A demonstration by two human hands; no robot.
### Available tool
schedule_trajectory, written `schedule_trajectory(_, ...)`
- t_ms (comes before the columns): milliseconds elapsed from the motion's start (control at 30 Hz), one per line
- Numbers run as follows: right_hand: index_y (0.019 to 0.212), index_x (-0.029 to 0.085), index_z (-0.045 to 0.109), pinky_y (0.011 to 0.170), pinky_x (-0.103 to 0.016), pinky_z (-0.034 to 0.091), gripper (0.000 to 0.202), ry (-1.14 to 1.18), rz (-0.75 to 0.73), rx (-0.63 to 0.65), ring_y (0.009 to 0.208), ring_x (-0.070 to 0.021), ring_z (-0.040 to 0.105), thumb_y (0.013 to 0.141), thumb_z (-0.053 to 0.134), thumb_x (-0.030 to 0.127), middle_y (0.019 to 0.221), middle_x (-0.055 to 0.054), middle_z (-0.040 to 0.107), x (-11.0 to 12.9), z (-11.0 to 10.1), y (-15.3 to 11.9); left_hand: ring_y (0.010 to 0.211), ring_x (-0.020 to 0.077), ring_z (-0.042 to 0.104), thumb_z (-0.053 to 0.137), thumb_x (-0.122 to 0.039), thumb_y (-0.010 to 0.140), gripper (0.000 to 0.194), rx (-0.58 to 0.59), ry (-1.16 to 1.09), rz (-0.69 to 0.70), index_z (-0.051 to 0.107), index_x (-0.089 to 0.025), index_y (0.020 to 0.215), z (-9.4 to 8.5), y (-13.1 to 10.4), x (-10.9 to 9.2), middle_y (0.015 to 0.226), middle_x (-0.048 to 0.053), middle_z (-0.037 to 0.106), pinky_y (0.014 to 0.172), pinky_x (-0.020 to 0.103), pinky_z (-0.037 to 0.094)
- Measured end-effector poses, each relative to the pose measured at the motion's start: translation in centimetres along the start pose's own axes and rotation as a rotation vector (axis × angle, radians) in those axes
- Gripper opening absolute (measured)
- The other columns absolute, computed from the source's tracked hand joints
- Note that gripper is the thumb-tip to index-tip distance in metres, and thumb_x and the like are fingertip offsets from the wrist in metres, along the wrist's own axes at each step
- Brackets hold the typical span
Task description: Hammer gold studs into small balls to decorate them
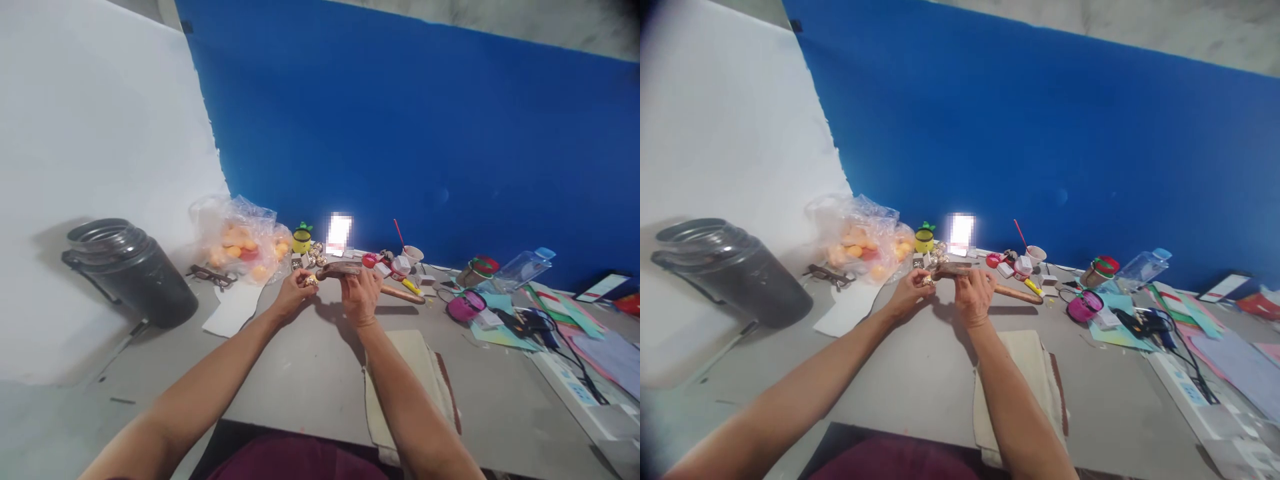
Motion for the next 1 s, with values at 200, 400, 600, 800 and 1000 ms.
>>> schedule_trajectory(200,0.109,0.023,0.072,0.097,-0.039,0.031,0.024,0.007,-0.035,0.038,0.091,-0.0245,0.054,0.105,0.048,0.026,0.095,-0.008,0.065,0.0,0.6,0.0,0.062,0.014,0.063,0.086,-0.022,0.06,0.049,0.002,-0.066,-0.038,0.063,-0.017,0.103,0.1,0.0,0.0,0.077,-0.001,0.07,0.063,0.029,0.052)
schedule_trajectory(400,0.112,0.023,0.072,0.097,-0.04,0.032,0.024,-0.004,0.001,0.016,0.092,-0.025,0.055,0.106,0.048,0.025,0.097,-0.009,0.065,-0.4,0.3,-0.1,0.063,0.0127,0.062,0.082,-0.016,0.06,0.049,0.027,-0.043,-0.011,0.067,-0.017,0.106,0.6,-0.1,0.1,0.078,-0.001,0.069,0.063,0.027,0.052)
schedule_trajectory(600,0.116,0.023,0.073,0.098,-0.041,0.031,0.026,-0.012,0.034,0.056,0.097,-0.0265,0.056,0.105,0.049,0.025,0.103,-0.01,0.066,-0.9,0.6,0.0,0.064,0.0134,0.065,0.082,-0.018,0.065,0.051,0.032,-0.147,-0.051,0.065,-0.017,0.112,0.8,-0.1,0.4,0.084,0.001,0.072,0.066,0.03,0.055)
schedule_trajectory(800,0.111,0.023,0.072,0.096,-0.04,0.031,0.022,-0.013,0.011,0.091,0.093,-0.0247,0.055,0.104,0.051,0.024,0.095,-0.008,0.065,-0.9,1.3,-0.1,0.053,0.0096,0.054,0.077,-0.016,0.064,0.046,0.128,-0.088,-0.121,0.065,-0.016,0.109,1.8,-0.3,1.0,0.065,-0.005,0.06,0.052,0.023,0.043)
schedule_trajectory(1000,0.108,0.022,0.071,0.092,-0.039,0.031,0.019,0.024,-0.025,-0.192,0.087,-0.023,0.053,0.105,0.053,0.028,0.092,-0.007,0.064,-1.0,-1.0,-0.3,0.057,0.0108,0.059,0.078,-0.015,0.065,0.067,0.177,-0.1,-0.124,0.055,-0.017,0.128,2.1,-0.5,1.1,0.072,-0.005,0.064,0.059,0.025,0.046)
Point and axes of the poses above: each hand's wrist, its own y-axis towards the middle knuckle, its own z-axis out of the palm, x = y × z, the point moved 10 cm from there along y, towards the middle knuckle
